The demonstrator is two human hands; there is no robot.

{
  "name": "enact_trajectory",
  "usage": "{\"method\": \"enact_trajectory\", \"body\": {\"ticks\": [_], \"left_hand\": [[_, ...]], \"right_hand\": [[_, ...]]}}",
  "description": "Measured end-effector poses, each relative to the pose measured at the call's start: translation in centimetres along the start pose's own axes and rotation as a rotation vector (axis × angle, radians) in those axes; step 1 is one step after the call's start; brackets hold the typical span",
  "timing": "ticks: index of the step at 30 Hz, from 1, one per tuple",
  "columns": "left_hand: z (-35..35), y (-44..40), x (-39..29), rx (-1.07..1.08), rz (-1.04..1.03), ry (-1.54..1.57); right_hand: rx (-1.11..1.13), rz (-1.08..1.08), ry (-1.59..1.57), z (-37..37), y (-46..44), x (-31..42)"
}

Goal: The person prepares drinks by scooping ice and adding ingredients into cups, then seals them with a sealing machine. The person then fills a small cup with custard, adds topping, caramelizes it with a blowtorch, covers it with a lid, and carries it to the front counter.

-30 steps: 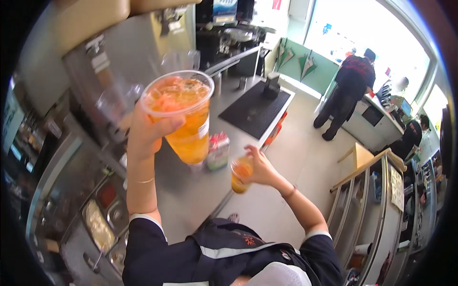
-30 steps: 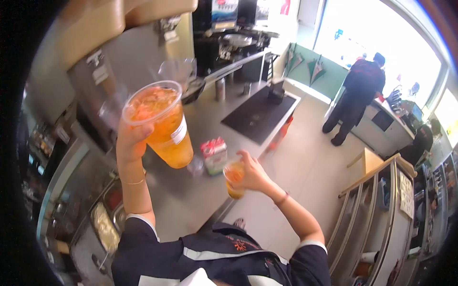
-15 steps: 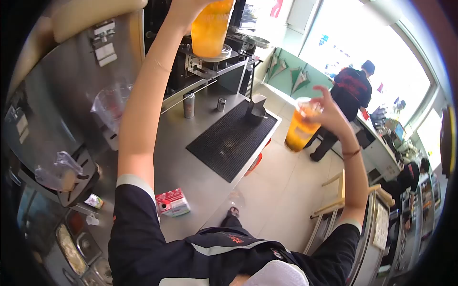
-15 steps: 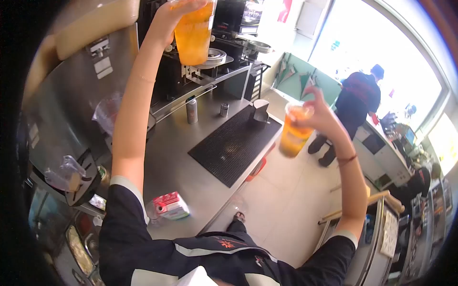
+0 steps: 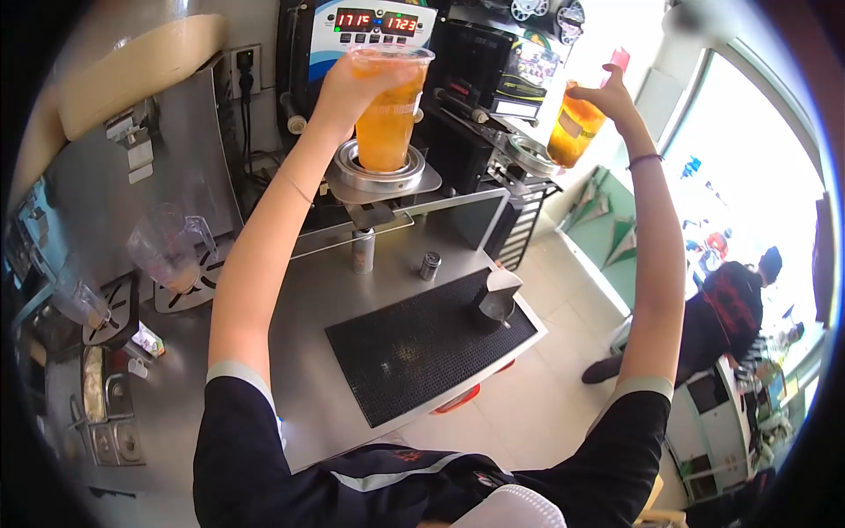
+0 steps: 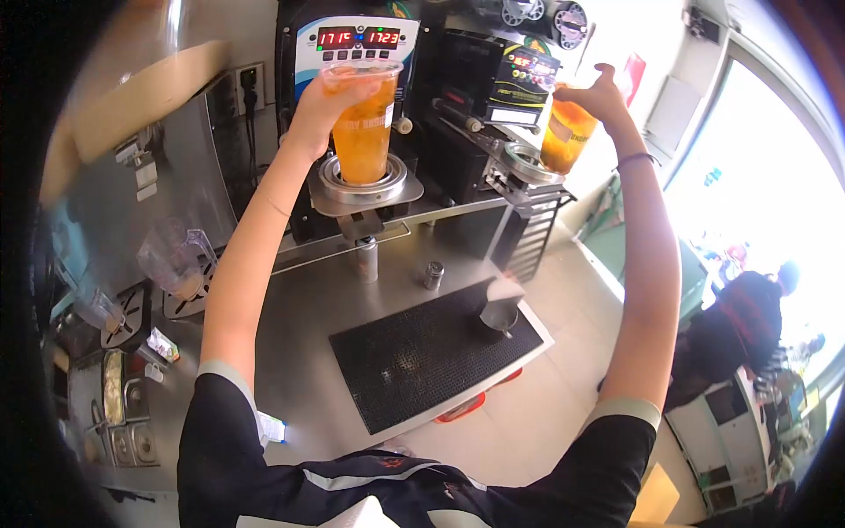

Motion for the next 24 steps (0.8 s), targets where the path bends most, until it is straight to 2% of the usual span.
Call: {"method": "enact_trajectory", "body": {"ticks": [3, 6, 14, 17, 20, 21, 22, 24], "left_hand": [[0.4, 0.4, 0.2, -0.085, 0.012, -0.044], [0.8, 0.5, 0.3, -0.051, 0.003, -0.132], [0.9, 1.7, 3.7, -0.078, 0.169, -0.082], [0.7, 3.6, 3.9, 0.001, 0.338, -0.234], [1.8, 5.0, 5.6, 0.044, 0.334, -0.415], [1.6, 5.6, 5.0, -0.031, 0.328, -0.599], [1.6, 5.9, 4.3, -0.037, 0.334, -0.602], [1.2, 6.1, 3.3, -0.025, 0.366, -0.858]], "right_hand": [[-0.050, -0.058, -0.025, -3.5, -3.3, -2.5], [-0.027, -0.045, 0.030, -6.8, -5.2, -4.6], [0.034, -0.103, -0.007, -13.3, -5.2, -10.1], [0.092, -0.146, -0.015, -14.1, -3.6, -10.9], [0.102, -0.159, -0.051, -15.1, -2.4, -12.4], [0.099, -0.186, -0.049, -15.3, -2.1, -12.9], [0.107, -0.182, -0.051, -15.7, -2.1, -13.3], [0.069, -0.109, -0.113, -15.6, -1.4, -13.7]]}}
Point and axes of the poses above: each hand's wrist, its own y-axis away from the middle knuckle, its own z-axis out of the back of the hand, x = y × z, the point moved 1 cm from there along -y, towards the middle knuckle, and after that the axes turned 2 degrees about z, right-handed, at the moved point
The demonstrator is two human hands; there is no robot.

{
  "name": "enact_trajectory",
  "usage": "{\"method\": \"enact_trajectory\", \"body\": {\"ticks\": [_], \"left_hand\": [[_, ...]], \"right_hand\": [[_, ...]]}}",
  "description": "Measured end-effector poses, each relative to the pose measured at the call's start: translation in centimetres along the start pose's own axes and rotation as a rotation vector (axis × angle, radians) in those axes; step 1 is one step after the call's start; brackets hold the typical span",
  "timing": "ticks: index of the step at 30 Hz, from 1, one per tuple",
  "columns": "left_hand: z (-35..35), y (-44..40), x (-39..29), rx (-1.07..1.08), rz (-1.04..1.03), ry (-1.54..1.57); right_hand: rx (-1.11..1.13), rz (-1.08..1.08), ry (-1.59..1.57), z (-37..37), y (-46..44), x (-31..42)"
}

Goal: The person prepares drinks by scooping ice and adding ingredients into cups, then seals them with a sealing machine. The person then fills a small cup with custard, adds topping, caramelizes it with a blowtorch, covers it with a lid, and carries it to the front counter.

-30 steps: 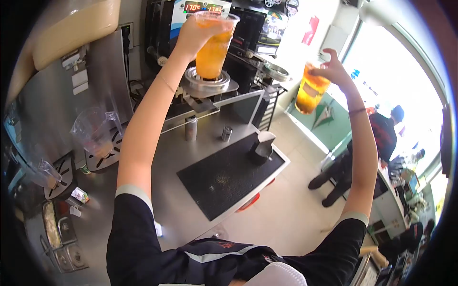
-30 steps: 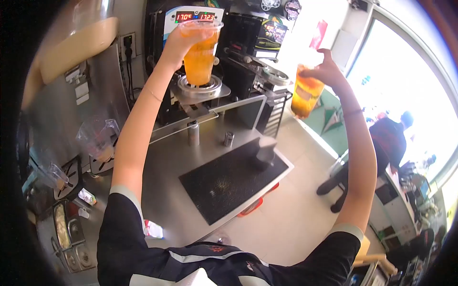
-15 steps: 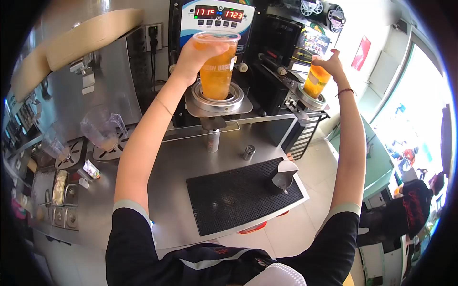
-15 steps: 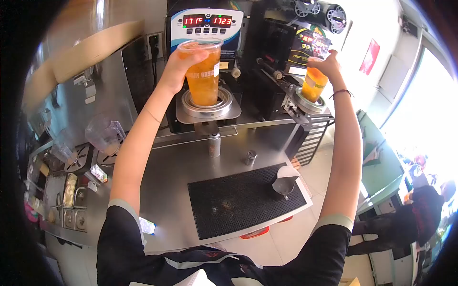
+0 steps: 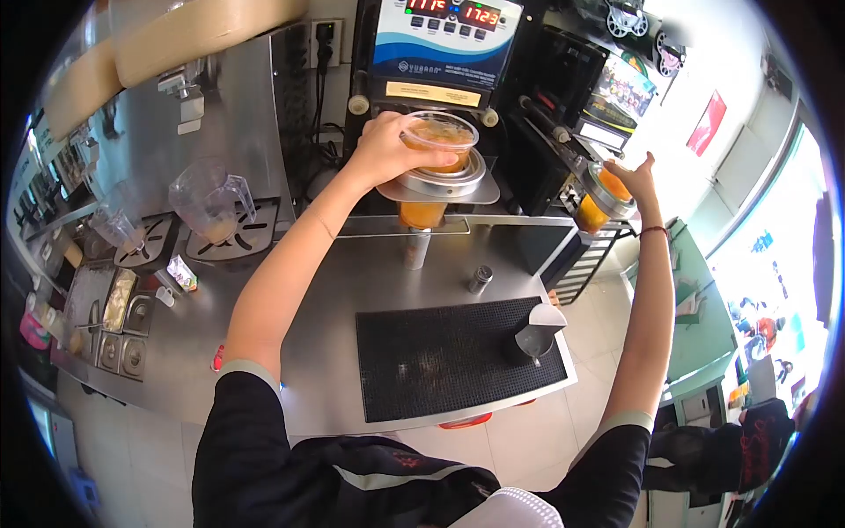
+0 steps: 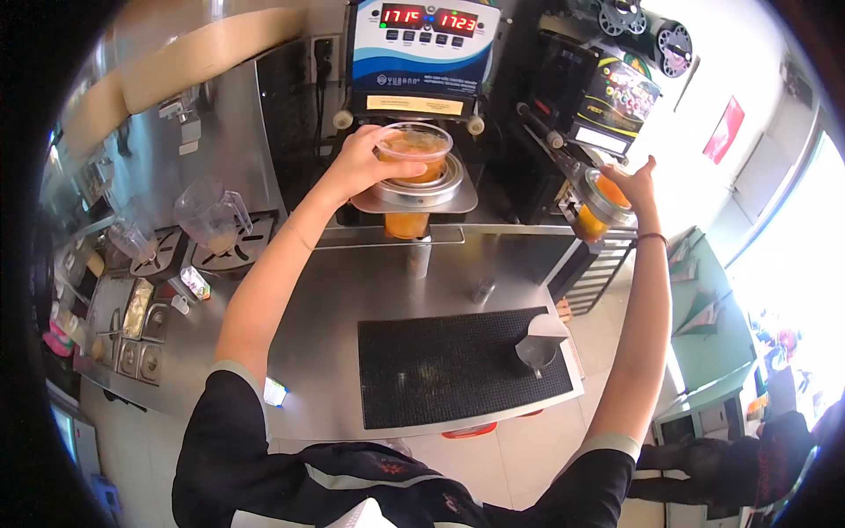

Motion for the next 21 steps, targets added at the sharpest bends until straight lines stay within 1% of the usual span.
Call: {"method": "enact_trajectory", "body": {"ticks": [1, 2, 4, 5, 6, 8, 9, 10, 11, 12, 13, 14, 15, 16, 17, 19, 20, 21], "left_hand": [[-0.5, 0.2, 0.4, -0.094, -0.050, -0.014], [-0.9, 0.1, 1.0, -0.075, -0.057, -0.008], [-1.5, 0.0, 2.2, -0.148, -0.078, -0.103], [-1.8, 0.7, 3.0, -0.176, -0.027, -0.075], [-1.9, 1.5, 2.8, -0.158, -0.039, -0.068], [-1.5, 3.8, 1.9, -0.403, -0.071, 0.029], [-0.9, 5.8, 0.1, -0.469, -0.125, 0.124], [-0.1, 7.9, -2.1, -0.462, -0.139, 0.264], [0.5, 10.4, -4.3, -0.419, -0.139, 0.492], [1.3, 12.9, -6.3, -0.355, -0.158, 0.704], [1.8, 15.3, -7.7, -0.292, -0.274, 0.929], [2.5, 17.6, -8.9, -0.214, -0.405, 1.036], [3.1, 19.4, -9.5, -0.087, -0.521, 1.151], [3.7, 21.2, -10.1, 0.061, -0.622, 1.263], [4.3, 23.0, -11.2, 0.152, -0.642, 1.429], [5.6, 26.6, -13.5, 0.352, -0.658, 1.762], [6.5, 28.4, -13.5, 0.408, -0.626, 1.879], [7.5, 30.2, -13.6, 0.462, -0.591, 1.996]], "right_hand": [[0.003, 0.029, 0.053, 0.5, 0.5, -0.1], [-0.002, 0.010, 0.060, 0.6, 1.2, -0.2], [-0.193, 0.145, 0.113, 1.3, 2.7, 0.1], [-0.276, 0.175, 0.088, 1.5, 4.2, 0.3], [-0.285, 0.157, 0.099, 1.8, 6.5, 0.9], [-0.237, 0.082, -0.309, 2.4, 12.5, 2.1], [-0.171, 0.104, -0.389, 2.3, 16.1, 2.0], [-0.106, 0.125, -0.469, 2.2, 20.1, 2.1], [-0.041, 0.065, -0.471, 2.1, 24.6, 2.9], [0.025, -0.049, -0.506, 1.6, 29.3, 4.2], [0.088, -0.166, -0.535, 1.1, 34.0, 5.4], [0.134, -0.337, -0.600, 0.4, 38.8, 6.3], [0.141, -0.389, -0.703, -1.5, 43.9, 4.8], [0.166, -0.559, -0.643, -2.9, 49.1, 4.1], [0.146, -0.661, -0.615, -4.5, 55.0, 3.7], [0.055, -0.973, -0.590, -7.5, 66.7, 4.3], [-0.070, -1.058, -0.686, -10.5, 74.1, 3.2], [-0.150, -1.164, -0.580, -11.9, 80.1, 4.9]]}}
Point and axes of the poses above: each hand's wrist, its own y-axis away from the middle knuckle, its own z-axis out of the back of the hand, x = y × z, the point moved 1 cm from there along -y, towards the middle knuckle, and after that the axes turned 2 degrees about z, right-handed, at the moved point
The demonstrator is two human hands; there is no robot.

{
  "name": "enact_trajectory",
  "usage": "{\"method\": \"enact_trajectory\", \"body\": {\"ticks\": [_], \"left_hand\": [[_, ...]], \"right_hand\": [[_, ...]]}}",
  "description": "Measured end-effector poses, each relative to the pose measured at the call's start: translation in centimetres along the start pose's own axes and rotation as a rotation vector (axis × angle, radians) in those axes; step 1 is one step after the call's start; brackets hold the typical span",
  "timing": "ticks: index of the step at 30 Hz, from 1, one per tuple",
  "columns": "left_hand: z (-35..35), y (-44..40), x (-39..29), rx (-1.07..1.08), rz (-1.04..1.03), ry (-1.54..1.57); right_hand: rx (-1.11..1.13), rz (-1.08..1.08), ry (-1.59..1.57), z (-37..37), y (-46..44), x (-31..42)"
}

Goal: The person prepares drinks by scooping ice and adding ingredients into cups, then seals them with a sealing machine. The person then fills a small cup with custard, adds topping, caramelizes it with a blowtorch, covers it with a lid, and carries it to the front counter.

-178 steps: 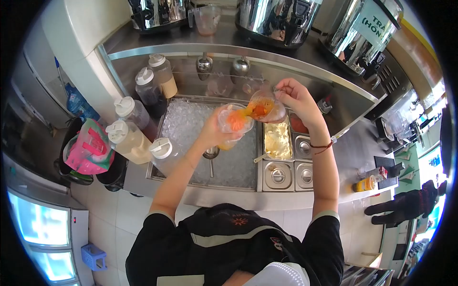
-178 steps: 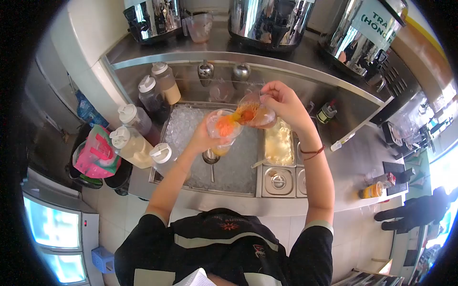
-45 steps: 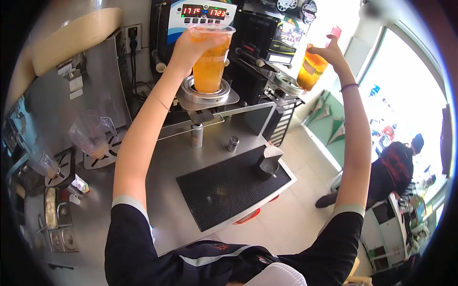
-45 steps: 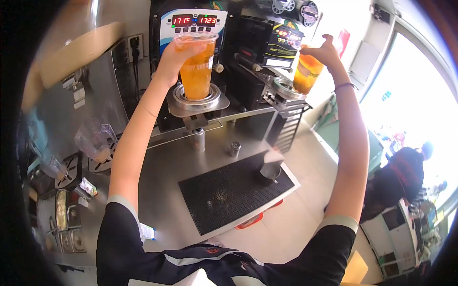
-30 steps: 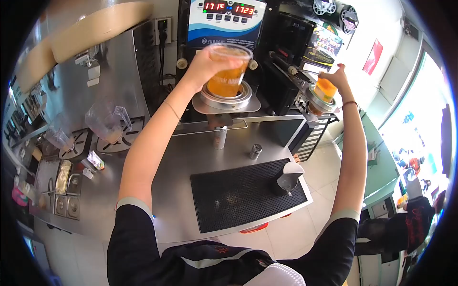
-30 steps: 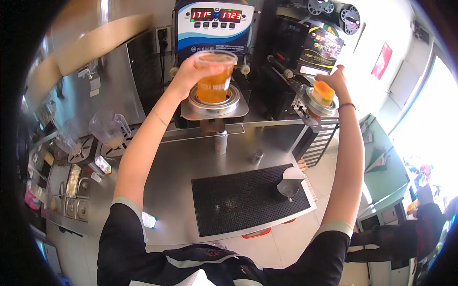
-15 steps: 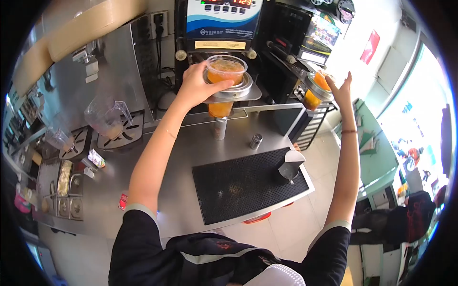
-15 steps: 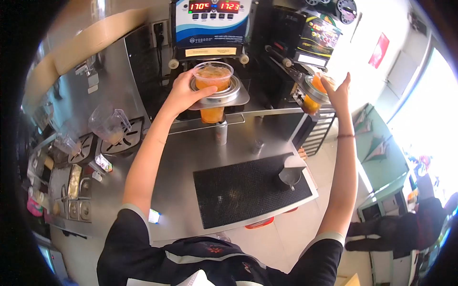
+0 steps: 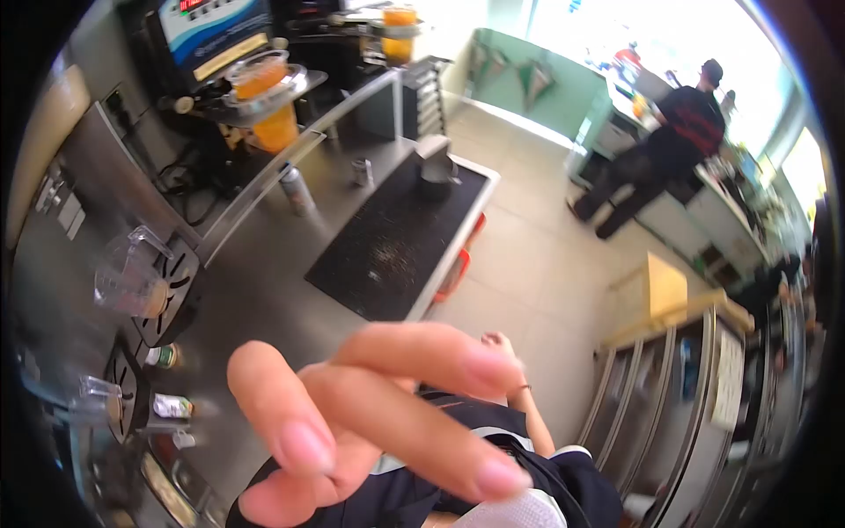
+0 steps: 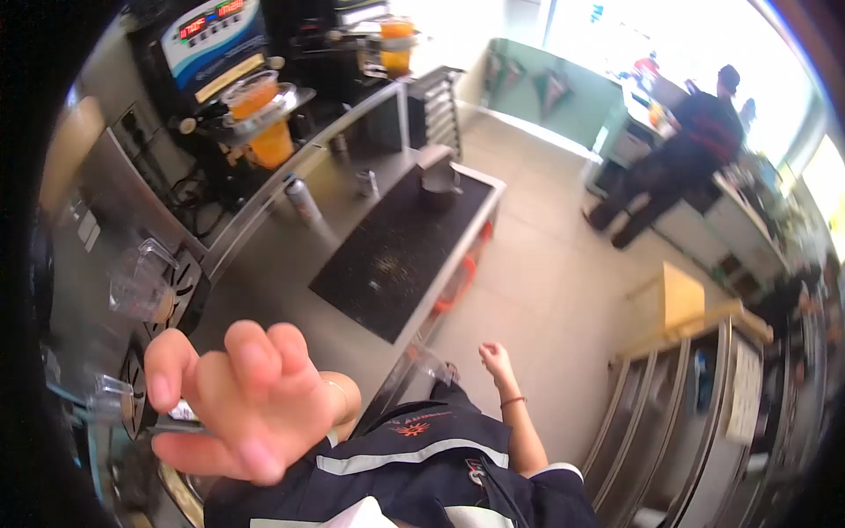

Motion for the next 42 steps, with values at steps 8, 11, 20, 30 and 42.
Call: {"method": "enact_trajectory", "body": {"ticks": [8, 11, 20, 30, 42], "left_hand": [[-12.9, 8.3, -4.0, 0.064, -0.019, 0.769], [-20.4, 11.1, -6.0, 0.099, 0.070, 0.907], [-44.6, 24.1, -15.4, 0.176, 0.306, 1.255], [-71.1, 37.9, -30.2, 0.184, 0.986, 1.515], [-102.0, 52.9, -40.0, -0.273, 0.853, 1.656]], "right_hand": [[-0.475, -0.717, -0.226, 4.1, 34.5, -25.5], [-0.691, -0.770, -0.388, 3.8, 45.9, -30.9], [-0.978, -0.615, -0.635, -2.0, 74.9, -39.8], [-1.700, -0.771, -0.909, -2.2, 113.3, -49.7], [-1.782, -0.684, -1.128, -5.3, 134.5, -68.0]]}}
Point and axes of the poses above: each hand's wrist, its own y-axis away from the middle knuckle, its own z-axis out of the back of the hand, x = y × z, the point moved 1 cm from there along -y, towards the middle knuckle, and after that the axes turned 2 degrees about z, right-handed, at the moved point
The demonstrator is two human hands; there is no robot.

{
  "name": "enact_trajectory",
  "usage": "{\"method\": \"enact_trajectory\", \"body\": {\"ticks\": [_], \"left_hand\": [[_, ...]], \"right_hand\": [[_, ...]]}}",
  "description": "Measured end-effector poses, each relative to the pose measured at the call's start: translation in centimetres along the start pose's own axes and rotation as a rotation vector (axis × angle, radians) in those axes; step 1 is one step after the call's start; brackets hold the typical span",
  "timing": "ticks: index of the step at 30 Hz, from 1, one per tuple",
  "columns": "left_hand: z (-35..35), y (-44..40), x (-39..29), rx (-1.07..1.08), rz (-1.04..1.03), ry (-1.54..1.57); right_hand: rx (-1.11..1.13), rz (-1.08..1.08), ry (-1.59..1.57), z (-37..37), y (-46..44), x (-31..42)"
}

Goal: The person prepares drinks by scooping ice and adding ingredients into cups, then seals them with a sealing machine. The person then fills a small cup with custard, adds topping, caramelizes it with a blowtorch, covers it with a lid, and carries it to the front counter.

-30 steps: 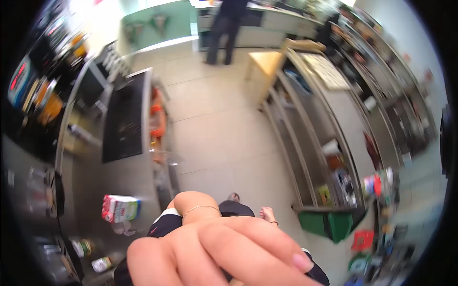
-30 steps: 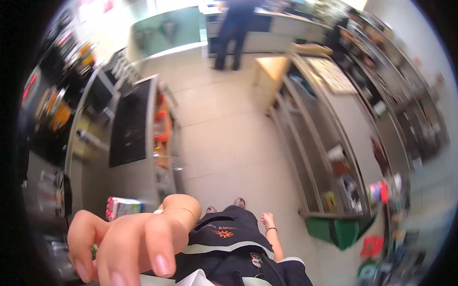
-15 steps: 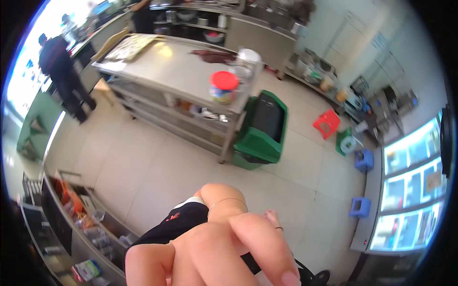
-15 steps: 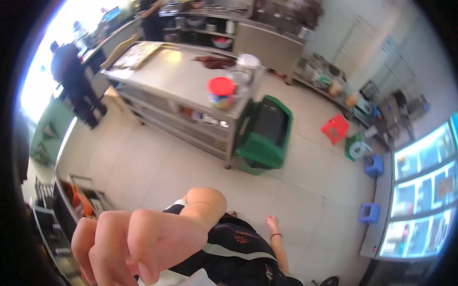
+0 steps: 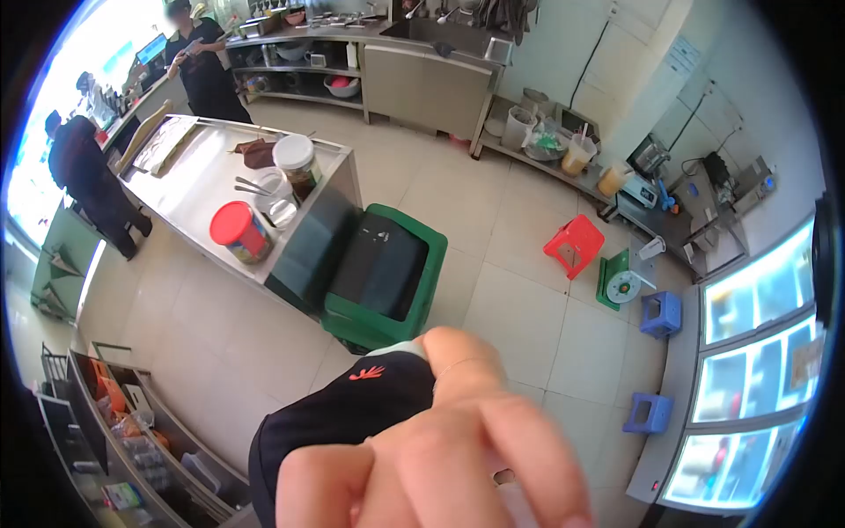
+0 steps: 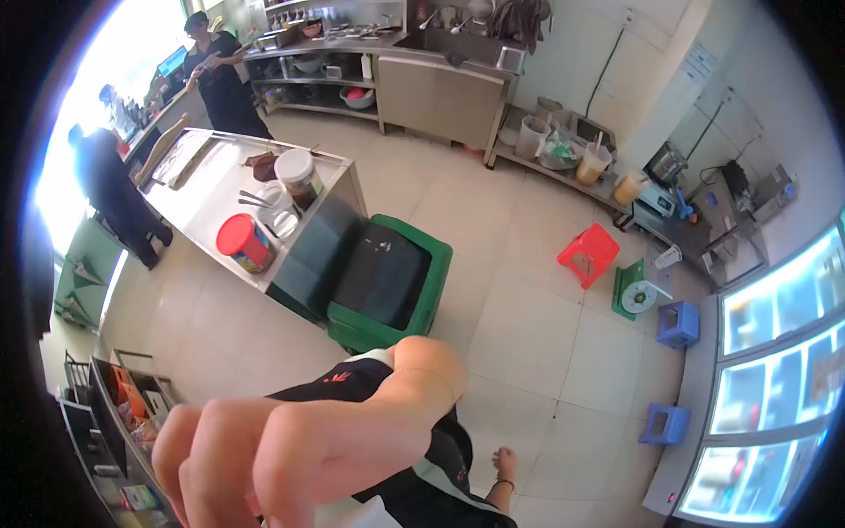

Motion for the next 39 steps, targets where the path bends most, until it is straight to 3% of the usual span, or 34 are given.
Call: {"method": "enact_trajectory", "body": {"ticks": [2, 5, 9, 11, 15, 18, 20, 22, 24, 25, 27, 28, 30, 31, 33, 39], "left_hand": [[2.8, 0.5, 3.2, 0.199, 0.055, 0.103], [3.3, -0.7, 11.3, 0.403, -0.242, 0.151], [4.3, -1.7, 19.9, 0.234, -0.279, -0.029], [6.9, -1.5, 23.5, 0.314, -0.221, -0.137], [13.2, 1.0, 28.2, 0.573, 0.268, -0.543], [15.4, 2.5, 30.5, 0.723, 0.664, -1.044], [17.3, 4.3, 31.2, 1.007, 0.992, -1.350], [19.4, 6.8, 30.1, 1.470, 1.349, -1.610], [20.7, 8.3, 29.6, 1.440, 2.006, -1.633], [21.4, 9.4, 29.0, 1.385, 2.022, -1.657], [23.1, 11.5, 27.2, 1.130, 1.582, -2.006], [23.9, 12.6, 26.3, 1.097, 1.598, -2.028], [24.9, 13.8, 24.4, 0.867, 1.324, -2.165], [24.9, 14.3, 23.6, 0.852, 1.329, -2.182], [24.8, 15.0, 21.7, 0.752, 1.712, -2.256], [22.6, 18.1, 13.1, 0.739, 1.898, -2.077]], "right_hand": [[-0.018, -0.247, -0.006, 3.1, 0.9, -0.7], [0.005, -0.299, -0.096, 6.6, -1.5, 0.2], [0.059, -0.220, 0.058, 9.3, -9.5, 11.0], [0.090, -0.105, 0.124, 10.7, -15.3, 17.7], [0.173, 0.098, 0.258, 12.1, -23.5, 32.4], [0.252, 0.189, 0.350, 10.8, -27.6, 40.0], [0.321, 0.229, 0.435, 9.8, -30.0, 43.6], [0.399, 0.251, 0.550, 8.6, -31.8, 45.5], [0.486, 0.269, 0.695, 7.4, -33.3, 46.0], [0.532, 0.278, 0.765, 6.7, -33.9, 45.8], [0.609, 0.320, 0.920, 5.0, -35.1, 44.9], [0.645, 0.351, 1.008, 4.2, -35.3, 44.4], [0.703, 0.450, 1.182, 2.3, -35.4, 43.1], [0.724, 0.514, 1.268, 1.0, -35.9, 42.1], [0.738, 0.648, 1.398, -1.4, -36.1, 40.6], [0.605, 0.948, 1.604, -8.7, -28.7, 41.0]]}}
Point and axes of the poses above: each hand's wrist, its own y-axis away from the middle knuckle, its own z-axis out of the back of the hand, x = y × z, the point moved 1 cm from there along -y, towards the middle knuckle, and after that the axes turned 2 degrees about z, right-handed, at the moved point
